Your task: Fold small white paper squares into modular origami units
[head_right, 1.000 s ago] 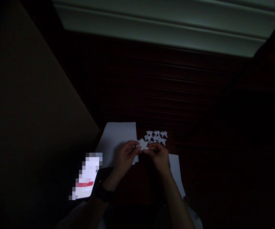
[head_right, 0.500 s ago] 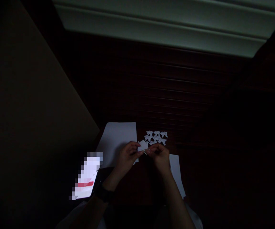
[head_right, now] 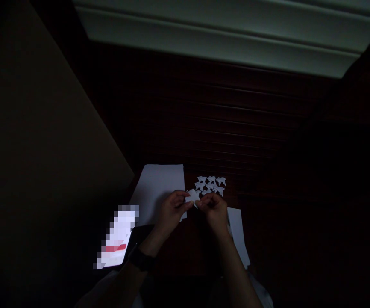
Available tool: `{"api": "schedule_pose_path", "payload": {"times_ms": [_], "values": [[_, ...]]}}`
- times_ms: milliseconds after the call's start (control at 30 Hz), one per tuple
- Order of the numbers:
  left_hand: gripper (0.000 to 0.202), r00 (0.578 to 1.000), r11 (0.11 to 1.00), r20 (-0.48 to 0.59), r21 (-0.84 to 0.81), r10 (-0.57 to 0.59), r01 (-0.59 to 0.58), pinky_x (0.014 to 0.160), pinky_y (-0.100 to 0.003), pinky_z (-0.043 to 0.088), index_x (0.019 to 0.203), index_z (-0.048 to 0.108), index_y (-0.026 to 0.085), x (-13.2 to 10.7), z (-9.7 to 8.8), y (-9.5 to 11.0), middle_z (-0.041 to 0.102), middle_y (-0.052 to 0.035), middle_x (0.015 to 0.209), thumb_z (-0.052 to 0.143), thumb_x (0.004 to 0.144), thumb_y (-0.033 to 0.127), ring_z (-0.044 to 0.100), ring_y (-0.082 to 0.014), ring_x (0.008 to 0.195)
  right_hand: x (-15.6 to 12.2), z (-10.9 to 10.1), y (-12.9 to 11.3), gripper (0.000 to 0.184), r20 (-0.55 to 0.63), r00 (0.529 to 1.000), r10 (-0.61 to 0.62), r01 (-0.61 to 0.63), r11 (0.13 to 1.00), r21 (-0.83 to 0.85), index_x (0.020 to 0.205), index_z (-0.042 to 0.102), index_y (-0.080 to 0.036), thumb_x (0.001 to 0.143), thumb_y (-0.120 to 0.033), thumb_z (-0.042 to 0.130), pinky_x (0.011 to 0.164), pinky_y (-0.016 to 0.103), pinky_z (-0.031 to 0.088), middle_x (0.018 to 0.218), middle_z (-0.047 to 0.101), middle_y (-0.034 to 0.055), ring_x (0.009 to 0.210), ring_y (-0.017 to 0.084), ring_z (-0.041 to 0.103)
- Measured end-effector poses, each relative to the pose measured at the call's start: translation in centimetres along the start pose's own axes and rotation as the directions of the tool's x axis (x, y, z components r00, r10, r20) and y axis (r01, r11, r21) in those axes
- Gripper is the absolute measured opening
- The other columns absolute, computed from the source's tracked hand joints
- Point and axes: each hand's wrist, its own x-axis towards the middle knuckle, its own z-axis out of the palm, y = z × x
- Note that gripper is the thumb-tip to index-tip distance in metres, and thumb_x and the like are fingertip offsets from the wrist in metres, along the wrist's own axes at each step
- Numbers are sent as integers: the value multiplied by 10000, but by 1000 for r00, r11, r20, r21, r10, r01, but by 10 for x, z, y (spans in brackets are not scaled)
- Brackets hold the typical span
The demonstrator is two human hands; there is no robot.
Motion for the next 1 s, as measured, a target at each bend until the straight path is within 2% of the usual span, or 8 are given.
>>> {"api": "schedule_pose_path", "payload": {"times_ms": [133,267,533,767,1000], "values": [[316,1000,999,10,-48,-19,19,617,-227,455,1005,589,182,1,-1,0,608,-5,708,644,694,198,594,-139,683,1,0,0,209,-7,1000,-20,20,999,-29,686,596,-177,605,-304,742,477,229,367,577,572,-18,495,114,485],[491,995,985,56,-150,-81,88,619,-234,455,1153,526,191,0,-1,4,618,-6,700,658,681,199,598,-143,667,1,1,2,219,-16,1000,-14,14,1000,-18,684,599,-180,593,-310,751,477,234,363,563,577,-21,483,115,486],[519,983,949,-15,-267,-181,171,530,-189,399,1083,581,168,-3,1,17,542,51,560,729,587,212,547,-102,553,1,0,2,216,-8,1000,-18,18,999,-33,697,601,-181,588,-277,761,502,238,378,587,591,-18,508,120,504],[477,972,937,-6,-269,-234,224,608,-238,450,1077,579,156,-5,1,16,639,-28,713,718,630,246,606,-149,660,2,-2,-3,222,-10,1000,12,-11,998,54,702,574,-187,599,-246,762,465,219,365,557,560,-44,469,97,470],[489,965,939,-25,-241,-261,247,570,-230,447,1042,578,149,-2,3,10,624,-18,683,747,594,249,598,-143,622,1,0,-6,245,0,999,36,-36,993,111,710,577,-187,572,-237,773,452,216,365,557,563,-47,450,92,467]]}}
